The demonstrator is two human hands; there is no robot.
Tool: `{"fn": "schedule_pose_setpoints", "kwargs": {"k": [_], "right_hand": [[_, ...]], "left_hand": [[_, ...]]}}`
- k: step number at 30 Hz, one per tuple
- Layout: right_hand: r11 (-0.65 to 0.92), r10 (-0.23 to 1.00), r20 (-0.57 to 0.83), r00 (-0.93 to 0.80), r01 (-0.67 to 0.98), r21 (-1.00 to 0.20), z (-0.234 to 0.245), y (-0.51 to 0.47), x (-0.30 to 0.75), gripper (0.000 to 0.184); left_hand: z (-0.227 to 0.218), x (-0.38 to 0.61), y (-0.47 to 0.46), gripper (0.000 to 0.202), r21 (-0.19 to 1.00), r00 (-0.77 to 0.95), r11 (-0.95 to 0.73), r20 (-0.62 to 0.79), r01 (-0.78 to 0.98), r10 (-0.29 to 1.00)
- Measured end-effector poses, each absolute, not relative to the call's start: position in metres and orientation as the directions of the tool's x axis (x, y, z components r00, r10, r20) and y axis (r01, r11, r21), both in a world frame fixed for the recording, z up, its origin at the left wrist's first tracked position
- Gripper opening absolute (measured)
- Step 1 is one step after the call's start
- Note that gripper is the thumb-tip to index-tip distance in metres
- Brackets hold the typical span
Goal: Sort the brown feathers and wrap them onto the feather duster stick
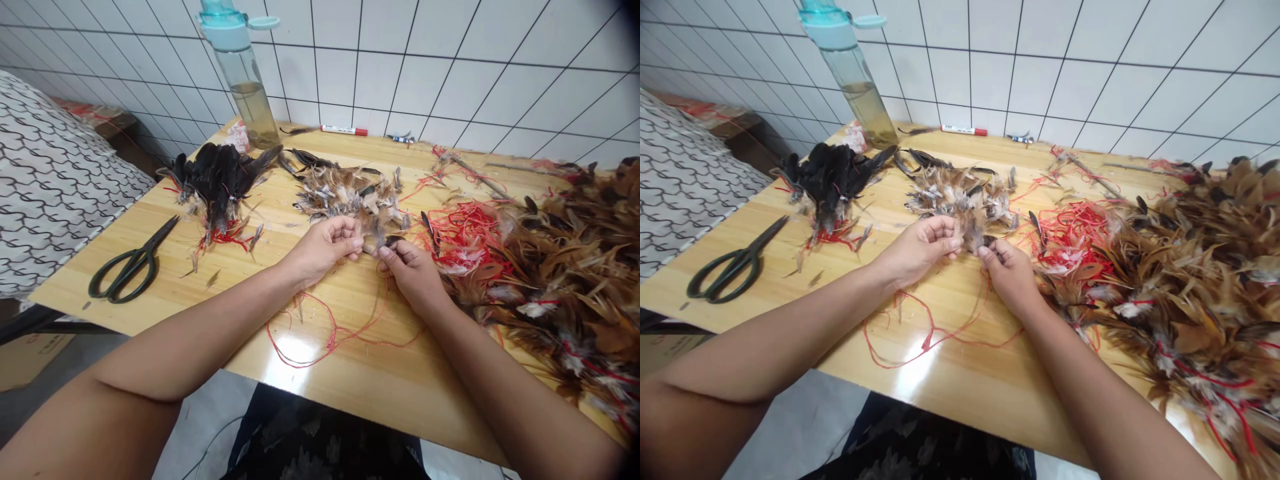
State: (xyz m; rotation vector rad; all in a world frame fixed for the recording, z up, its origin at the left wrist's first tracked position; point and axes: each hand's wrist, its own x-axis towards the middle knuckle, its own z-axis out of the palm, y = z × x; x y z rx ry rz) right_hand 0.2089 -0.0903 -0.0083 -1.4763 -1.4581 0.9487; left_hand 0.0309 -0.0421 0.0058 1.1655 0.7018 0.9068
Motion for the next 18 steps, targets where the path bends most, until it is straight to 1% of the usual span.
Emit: {"fn": "schedule_pose_setpoints", "kwargs": {"k": [4, 9, 15, 18], "right_hand": [[0.04, 0.998, 0.055, 0.017, 0.465, -0.884, -0.0091, -0.0906, 0.2069, 0.028], [0.109, 0.993, 0.115, -0.025, 0.567, -0.816, -0.0116, -0.0915, 0.2032, 0.025], [0.144, 0.99, 0.129, -0.065, 0.543, -0.827, -0.012, -0.0925, 0.2025, 0.029], [0.13, 0.991, 0.105, -0.077, 0.516, -0.847, -0.011, -0.0927, 0.2032, 0.03]], "left_hand": [[0.0047, 0.0327, -0.0443, 0.029, 0.956, 0.51, 0.196, -0.059, -0.218, 0.858], [0.0068, 0.0344, -0.046, 0.022, 0.977, 0.548, 0.164, -0.063, -0.136, 0.834], [0.0063, 0.0356, -0.0449, 0.03, 0.968, 0.577, 0.164, -0.026, -0.188, 0.816], [0.0042, 0.0342, -0.0433, 0.033, 0.961, 0.54, 0.166, -0.021, -0.221, 0.841]]}}
